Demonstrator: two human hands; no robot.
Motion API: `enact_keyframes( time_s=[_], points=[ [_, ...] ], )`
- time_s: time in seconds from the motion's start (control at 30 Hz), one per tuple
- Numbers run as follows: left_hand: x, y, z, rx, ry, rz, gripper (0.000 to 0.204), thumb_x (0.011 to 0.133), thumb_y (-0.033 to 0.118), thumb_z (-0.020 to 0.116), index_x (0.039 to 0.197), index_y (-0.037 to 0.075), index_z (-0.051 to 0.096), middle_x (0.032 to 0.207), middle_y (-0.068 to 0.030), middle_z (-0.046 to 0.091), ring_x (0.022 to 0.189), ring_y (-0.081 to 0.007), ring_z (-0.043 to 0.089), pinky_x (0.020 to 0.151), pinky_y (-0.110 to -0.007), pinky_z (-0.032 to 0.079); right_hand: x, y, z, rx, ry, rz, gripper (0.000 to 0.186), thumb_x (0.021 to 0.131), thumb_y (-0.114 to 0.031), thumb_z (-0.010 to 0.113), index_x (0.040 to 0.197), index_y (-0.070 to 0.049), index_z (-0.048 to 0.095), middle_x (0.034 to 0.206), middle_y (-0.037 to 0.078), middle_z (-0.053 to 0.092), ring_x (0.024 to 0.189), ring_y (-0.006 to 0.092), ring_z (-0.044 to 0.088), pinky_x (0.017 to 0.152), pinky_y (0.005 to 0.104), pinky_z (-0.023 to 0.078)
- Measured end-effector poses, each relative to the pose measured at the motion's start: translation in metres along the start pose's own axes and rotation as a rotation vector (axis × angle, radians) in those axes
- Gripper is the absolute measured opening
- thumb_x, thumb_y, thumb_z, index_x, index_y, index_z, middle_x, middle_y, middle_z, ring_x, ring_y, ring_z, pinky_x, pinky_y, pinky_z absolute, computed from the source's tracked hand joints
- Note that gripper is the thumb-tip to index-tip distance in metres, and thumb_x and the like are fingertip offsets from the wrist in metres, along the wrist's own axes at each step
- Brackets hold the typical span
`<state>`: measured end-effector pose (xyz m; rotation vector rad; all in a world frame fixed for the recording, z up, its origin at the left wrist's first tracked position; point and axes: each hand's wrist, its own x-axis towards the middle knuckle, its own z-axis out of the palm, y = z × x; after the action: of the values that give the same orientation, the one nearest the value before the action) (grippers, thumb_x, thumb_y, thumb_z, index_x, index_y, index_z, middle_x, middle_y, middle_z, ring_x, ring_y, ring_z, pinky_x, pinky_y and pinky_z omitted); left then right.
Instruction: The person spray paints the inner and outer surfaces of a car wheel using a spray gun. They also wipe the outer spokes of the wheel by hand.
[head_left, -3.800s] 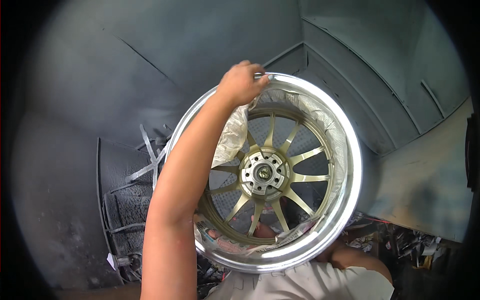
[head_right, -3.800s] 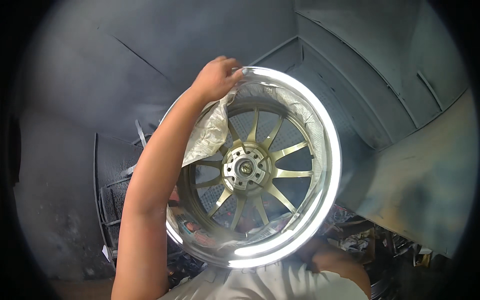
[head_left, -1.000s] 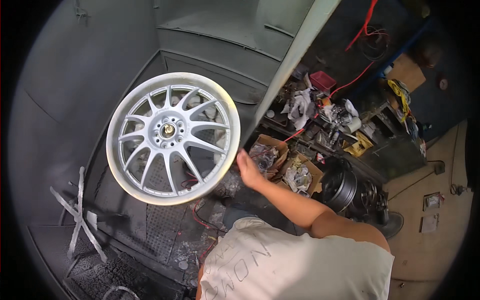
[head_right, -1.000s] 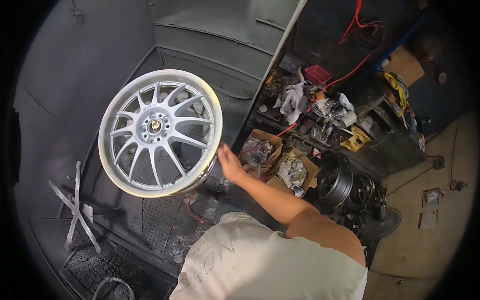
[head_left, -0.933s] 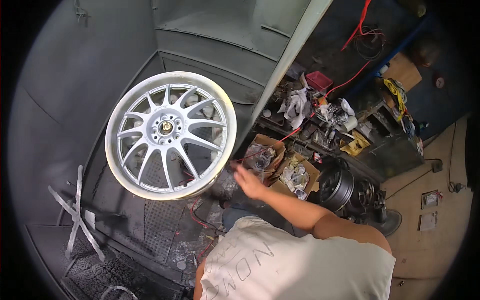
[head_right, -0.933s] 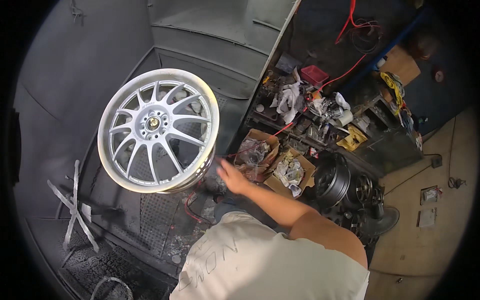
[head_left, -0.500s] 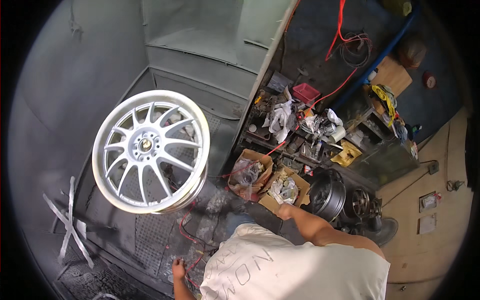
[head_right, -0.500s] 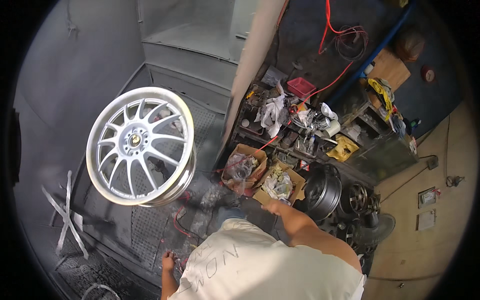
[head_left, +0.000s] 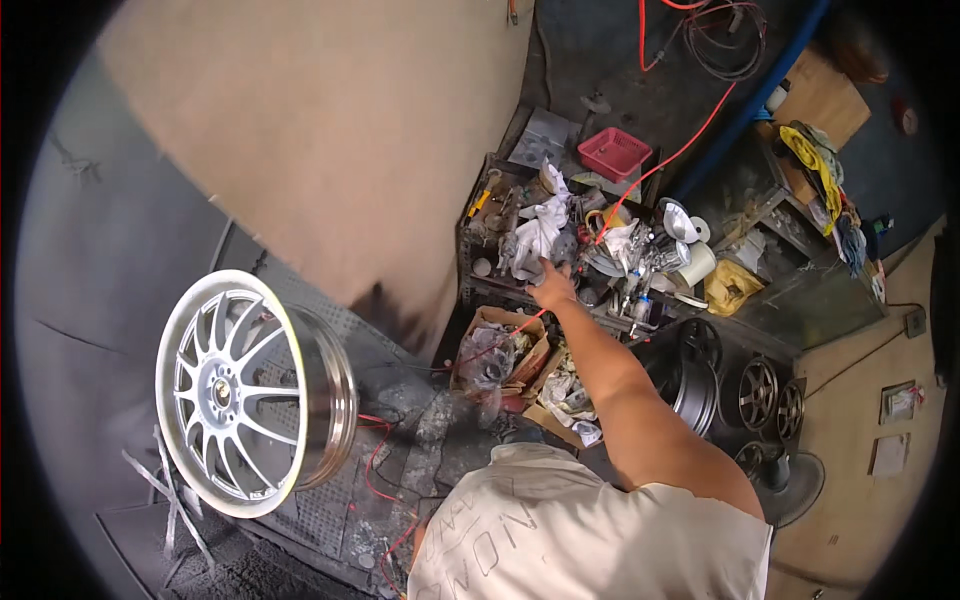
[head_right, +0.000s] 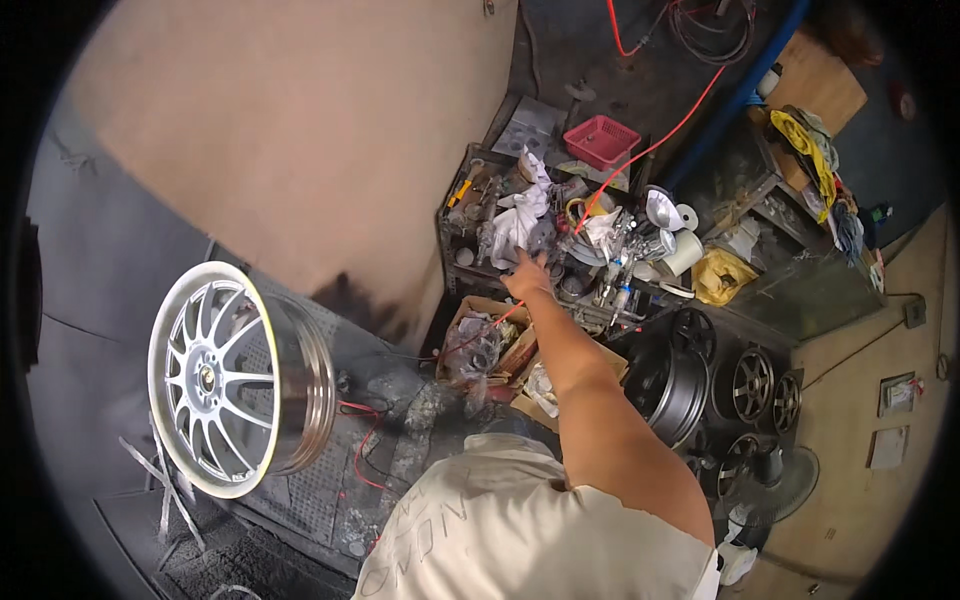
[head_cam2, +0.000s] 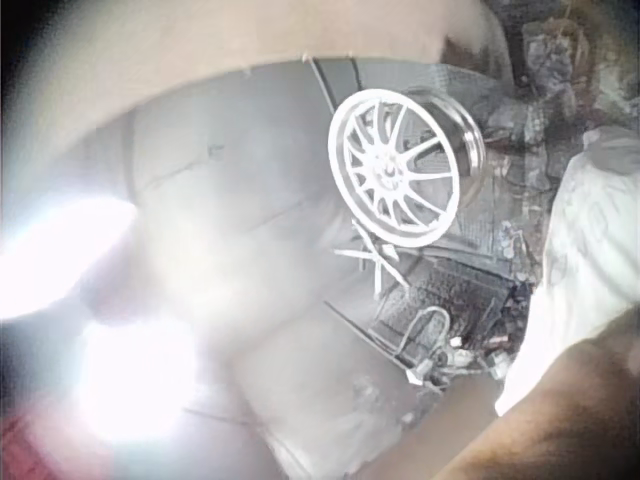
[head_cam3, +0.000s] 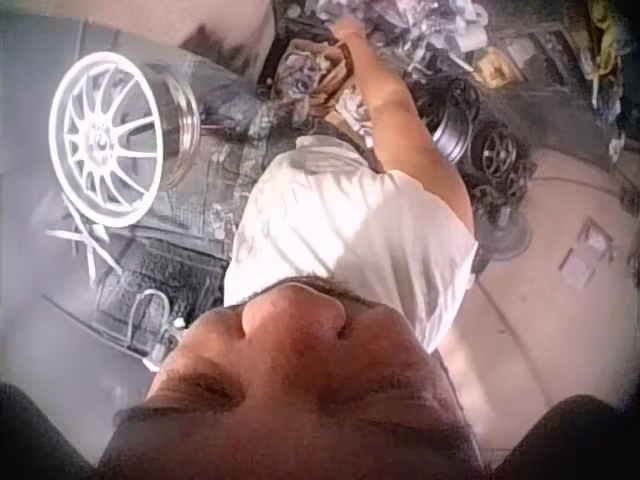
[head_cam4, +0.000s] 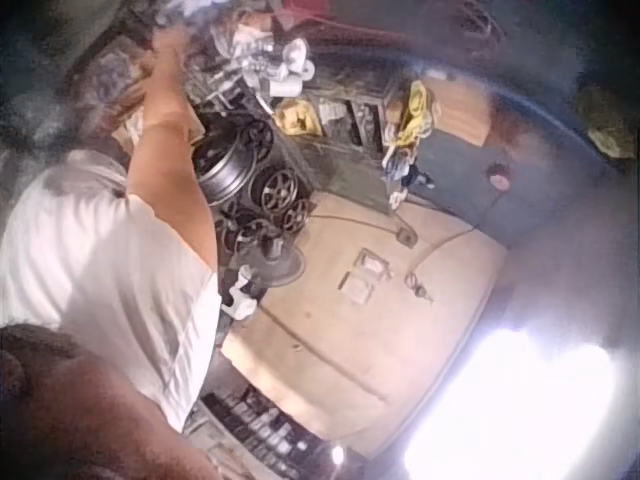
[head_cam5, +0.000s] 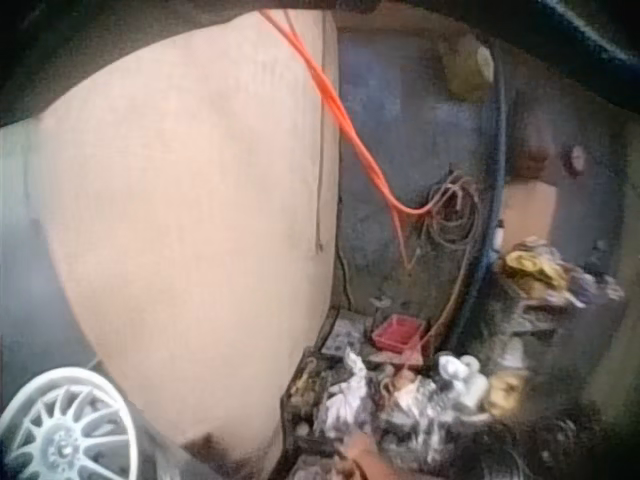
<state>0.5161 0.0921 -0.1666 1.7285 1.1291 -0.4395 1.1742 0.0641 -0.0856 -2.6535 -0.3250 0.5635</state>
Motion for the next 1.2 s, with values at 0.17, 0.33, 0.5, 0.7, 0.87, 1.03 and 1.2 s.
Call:
enact_keyframes(
  time_s=[0.17, 0.33, 0.5, 0.7, 0.87, 1.03, 1.2],
  points=[
    [0.019, 0.113, -0.021, -0.070, 0.130, 0.078, 0.034, 0.093, 0.015, 0.068, 0.123, 0.002, 0.065, 0.108, -0.0143, 0.073, 0.100, -0.0266, 0.070, 0.086, -0.035, 0.055, -0.020, -0.002, -0.021, 0.021, 0.016, -0.051, 0.106, 0.086, -0.040, 0.075, 0.161, -0.003, 0.010, 0.167, 0.023, 0.011, 0.149, 0.0456, 0.027, 0.122, 0.0453, 0.029],
    [0.020, 0.175, -0.051, -0.372, 0.271, 0.179, 0.039, 0.093, 0.014, 0.068, 0.129, 0.001, 0.062, 0.118, -0.0129, 0.071, 0.104, -0.0222, 0.070, 0.088, -0.035, 0.055, -0.123, -0.004, -0.021, 0.152, -0.182, -0.326, 0.106, 0.085, -0.040, 0.075, 0.159, 0.004, 0.012, 0.162, 0.029, 0.025, 0.149, 0.0404, 0.031, 0.121, 0.0418, 0.030],
    [0.033, 0.223, -0.058, -0.123, 0.232, 0.299, 0.040, 0.091, 0.010, 0.069, 0.129, 0.002, 0.062, 0.119, -0.0140, 0.071, 0.103, -0.0256, 0.070, 0.087, -0.035, 0.056, -0.075, 0.012, 0.037, 0.532, -0.008, -0.222, 0.093, 0.080, -0.029, 0.083, 0.152, 0.001, 0.032, 0.146, 0.031, 0.047, 0.136, 0.0419, 0.047, 0.114, 0.0452, 0.038],
    [0.044, 0.203, -0.017, -0.201, 0.136, 0.267, 0.040, 0.088, 0.012, 0.071, 0.127, 0.003, 0.064, 0.118, -0.0174, 0.070, 0.105, -0.0275, 0.070, 0.087, -0.038, 0.056, -0.007, 0.005, 0.000, 0.228, -0.021, 0.005, 0.107, 0.077, -0.039, 0.083, 0.159, -0.009, 0.022, 0.161, 0.033, 0.019, 0.146, 0.0511, 0.028, 0.118, 0.0490, 0.032],
    [0.045, 0.165, 0.021, -0.224, 0.159, 0.241, 0.045, 0.086, 0.019, 0.074, 0.128, 0.006, 0.065, 0.119, -0.0186, 0.070, 0.104, -0.0284, 0.070, 0.085, -0.039, 0.056, -0.013, 0.023, -0.014, -0.043, -0.035, -0.091, 0.116, 0.079, -0.042, 0.080, 0.160, -0.002, 0.007, 0.165, 0.032, 0.005, 0.149, 0.0500, 0.022, 0.123, 0.0477, 0.026],
    [0.040, 0.144, 0.038, -0.360, 0.254, 0.190, 0.052, 0.085, 0.018, 0.075, 0.135, 0.009, 0.061, 0.120, -0.0182, 0.070, 0.100, -0.0279, 0.071, 0.081, -0.038, 0.056, -0.082, 0.016, -0.020, -0.050, -0.091, -0.406, 0.116, 0.081, -0.044, 0.078, 0.156, 0.010, 0.008, 0.161, 0.036, 0.019, 0.148, 0.0464, 0.028, 0.121, 0.0457, 0.028],
    [0.010, 0.265, -0.034, -0.362, 0.503, 0.223, 0.072, 0.086, 0.009, 0.076, 0.150, 0.013, 0.044, 0.100, -0.0098, 0.076, 0.081, -0.0168, 0.070, 0.071, -0.032, 0.056, -0.137, -0.017, -0.011, 0.753, -1.328, 0.118, 0.053, 0.100, -0.027, 0.064, 0.140, 0.004, 0.050, 0.140, 0.020, 0.053, 0.134, 0.0295, 0.052, 0.107, 0.0414, 0.045]
  ],
)
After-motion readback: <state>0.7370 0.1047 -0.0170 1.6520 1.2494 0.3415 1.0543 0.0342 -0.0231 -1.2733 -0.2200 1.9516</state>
